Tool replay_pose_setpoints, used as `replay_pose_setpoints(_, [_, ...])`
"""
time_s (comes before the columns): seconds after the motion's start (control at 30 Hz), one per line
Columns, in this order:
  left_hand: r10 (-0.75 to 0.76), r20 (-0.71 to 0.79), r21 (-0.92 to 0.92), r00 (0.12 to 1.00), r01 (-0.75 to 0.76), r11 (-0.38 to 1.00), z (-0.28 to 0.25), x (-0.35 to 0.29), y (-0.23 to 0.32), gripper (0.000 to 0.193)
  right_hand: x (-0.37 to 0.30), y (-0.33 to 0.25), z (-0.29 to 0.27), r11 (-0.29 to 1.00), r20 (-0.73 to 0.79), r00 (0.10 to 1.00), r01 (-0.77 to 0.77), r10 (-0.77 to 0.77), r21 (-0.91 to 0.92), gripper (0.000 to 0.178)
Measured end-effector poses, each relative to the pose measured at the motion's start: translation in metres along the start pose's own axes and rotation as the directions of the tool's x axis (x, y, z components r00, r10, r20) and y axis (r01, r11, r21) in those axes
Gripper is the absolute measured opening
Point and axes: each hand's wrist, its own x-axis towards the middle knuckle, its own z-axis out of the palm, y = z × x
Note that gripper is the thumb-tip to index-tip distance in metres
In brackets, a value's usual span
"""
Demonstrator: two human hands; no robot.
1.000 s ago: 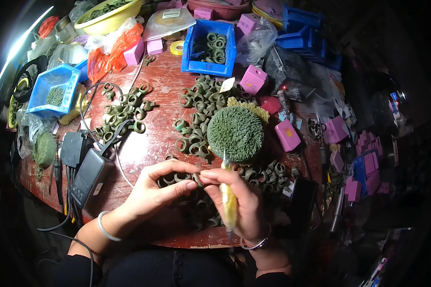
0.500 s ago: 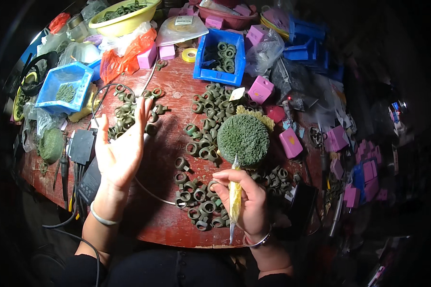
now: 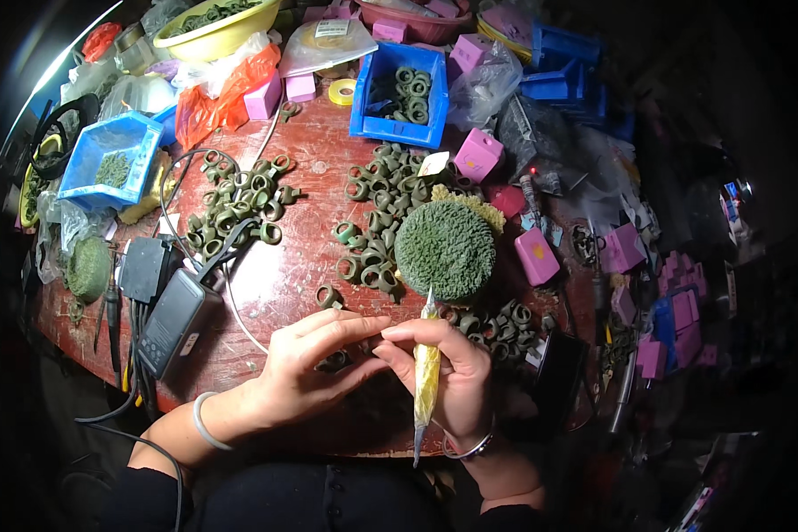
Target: The recorder uses a handheld scraping tool to clean and smooth the edges of green wax jewelry molds.
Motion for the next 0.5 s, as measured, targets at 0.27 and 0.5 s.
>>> replay_pose_setpoints(0.27, [-0.475,0.279,-0.733,0.835,0.505,0.456,-0.007,0.005,-0.003,0.036,-0.001,-0.006,-0.015,0.979,-0.008,0.996,-0.084,0.087,0.187,0.083])
replay_pose_setpoints(0.5, [-0.439,0.329,-0.736,0.836,0.518,0.436,-0.008,0.005,-0.008,0.036,-0.003,-0.001,-0.004,0.970,-0.119,0.962,0.243,-0.244,-0.022,0.036])
